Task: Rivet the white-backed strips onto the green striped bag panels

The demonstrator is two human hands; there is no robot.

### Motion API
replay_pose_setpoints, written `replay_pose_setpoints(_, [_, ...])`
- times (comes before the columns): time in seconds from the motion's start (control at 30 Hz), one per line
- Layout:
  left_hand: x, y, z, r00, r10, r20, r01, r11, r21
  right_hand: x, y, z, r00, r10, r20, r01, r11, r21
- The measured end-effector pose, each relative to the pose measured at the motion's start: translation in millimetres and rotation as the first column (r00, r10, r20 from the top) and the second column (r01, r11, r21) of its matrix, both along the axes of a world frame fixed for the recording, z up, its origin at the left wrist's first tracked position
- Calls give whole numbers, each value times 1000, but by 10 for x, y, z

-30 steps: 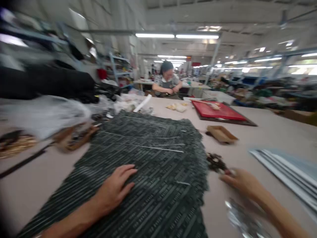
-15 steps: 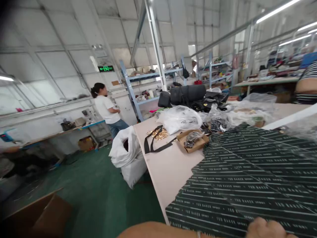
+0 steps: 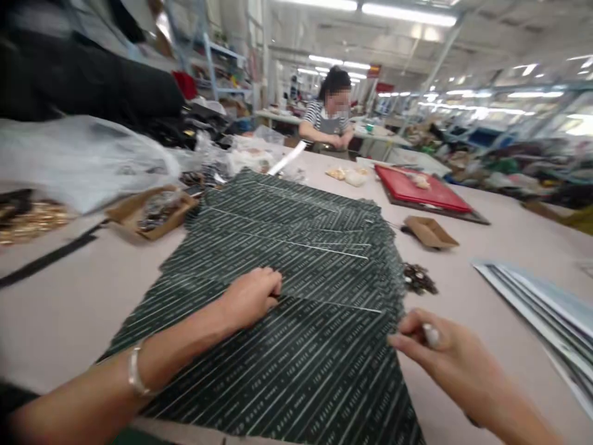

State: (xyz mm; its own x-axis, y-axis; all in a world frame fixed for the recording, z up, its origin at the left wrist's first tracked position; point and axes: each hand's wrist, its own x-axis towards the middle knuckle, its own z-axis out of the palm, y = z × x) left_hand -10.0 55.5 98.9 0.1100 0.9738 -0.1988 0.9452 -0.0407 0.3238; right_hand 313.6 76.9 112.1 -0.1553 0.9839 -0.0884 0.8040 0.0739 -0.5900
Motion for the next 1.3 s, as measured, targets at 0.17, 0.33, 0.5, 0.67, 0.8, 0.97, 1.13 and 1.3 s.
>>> replay_pose_setpoints(0.17, [-35, 5, -100, 995, -88, 53, 88, 996, 1, -234, -240, -7, 986, 12, -167, -60, 958, -282])
replay_pose_setpoints(0.33, [0, -237, -181, 992, -121, 43, 118, 991, 64, -527, -531, -208, 944, -35, -329, -103, 914, -392])
replay_pose_setpoints(0.5, [-8, -476, -413, 974, -196, 110, 173, 966, 192, -616, -660, -291, 956, 38, -292, -122, 954, -274])
replay_pose_setpoints(0.67, [46, -472, -284, 959, -146, 242, 127, 988, 94, -690, -655, -240, 946, 80, -314, -138, 976, -168])
replay_pose_setpoints(0.8, [74, -321, -36, 940, -14, 341, 86, 977, -197, -748, -630, -215, 939, 64, -338, -122, 981, -153])
replay_pose_setpoints(0.97, [46, -213, 57, 871, 112, 478, 156, 860, -485, -795, -651, -224, 928, 80, -364, -152, 973, -175])
replay_pose_setpoints(1.13, [73, -212, 81, 803, 148, 577, 266, 777, -571, -821, -685, -230, 914, 96, -394, -188, 961, -201])
replay_pose_setpoints(1.3, [120, -238, 130, 752, 159, 640, 309, 773, -555, -874, -709, -171, 908, 99, -408, -192, 962, -194])
